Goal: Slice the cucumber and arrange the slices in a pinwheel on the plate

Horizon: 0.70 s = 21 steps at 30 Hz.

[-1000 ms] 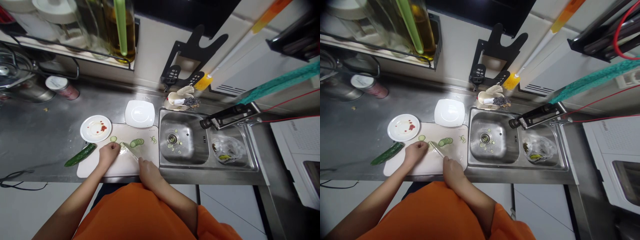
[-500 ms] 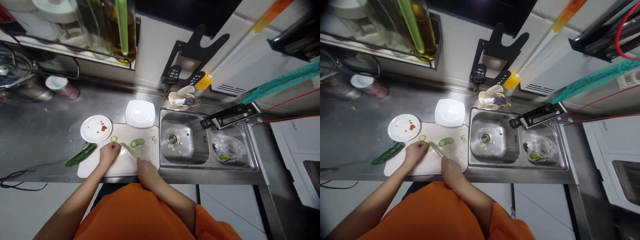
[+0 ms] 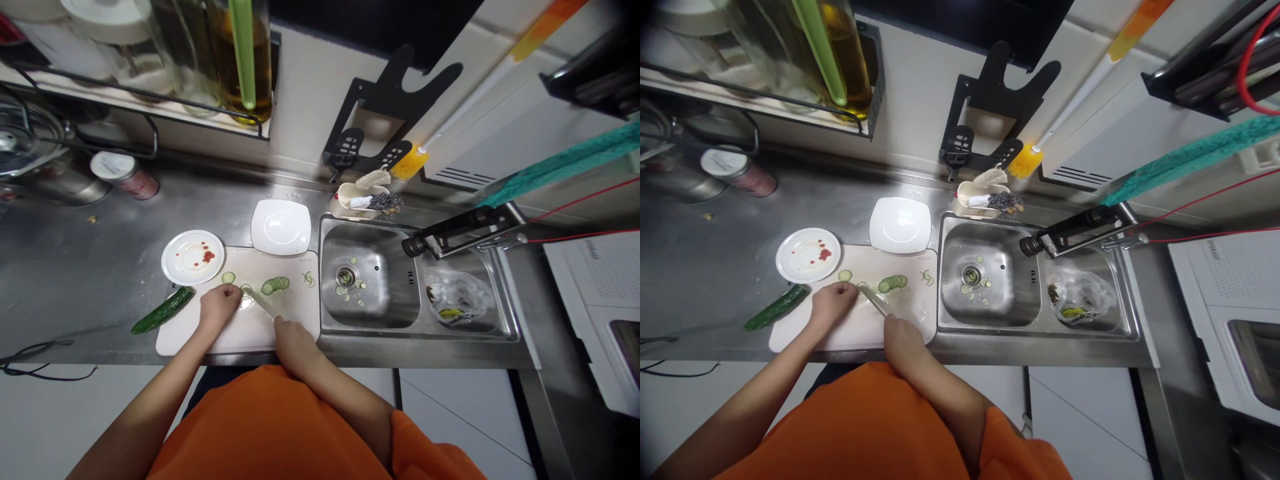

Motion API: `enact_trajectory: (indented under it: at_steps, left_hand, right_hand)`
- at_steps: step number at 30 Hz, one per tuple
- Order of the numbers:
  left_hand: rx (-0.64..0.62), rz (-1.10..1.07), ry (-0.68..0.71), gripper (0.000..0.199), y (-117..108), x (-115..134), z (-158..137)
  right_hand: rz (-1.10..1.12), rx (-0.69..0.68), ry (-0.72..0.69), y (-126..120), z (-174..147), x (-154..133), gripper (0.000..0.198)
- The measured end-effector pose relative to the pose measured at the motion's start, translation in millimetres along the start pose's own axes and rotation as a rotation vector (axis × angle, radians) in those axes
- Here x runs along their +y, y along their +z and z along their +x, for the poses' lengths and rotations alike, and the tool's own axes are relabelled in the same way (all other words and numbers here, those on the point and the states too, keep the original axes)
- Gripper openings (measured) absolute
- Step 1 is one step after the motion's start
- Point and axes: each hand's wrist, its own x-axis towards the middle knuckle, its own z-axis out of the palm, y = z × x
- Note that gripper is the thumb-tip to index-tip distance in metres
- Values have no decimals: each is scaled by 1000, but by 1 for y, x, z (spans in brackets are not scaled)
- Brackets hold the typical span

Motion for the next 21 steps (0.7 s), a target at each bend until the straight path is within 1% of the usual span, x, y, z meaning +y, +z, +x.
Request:
enact_trajectory:
  at_steps: [6, 12, 16, 21]
  left_hand:
    - [15, -5, 28, 24, -1, 1, -3]
    - [132, 20, 32, 28, -13, -2, 3]
    - [206, 100, 51, 31, -20, -5, 11]
    - [220, 254, 78, 35, -17, -11, 13]
  right_hand:
    - [-51, -17, 27, 5, -11, 18, 32]
    - [-64, -56, 44, 2, -13, 25, 32]
    - [-65, -42, 40, 4, -11, 27, 31]
    - [-66, -60, 42, 3, -11, 27, 32]
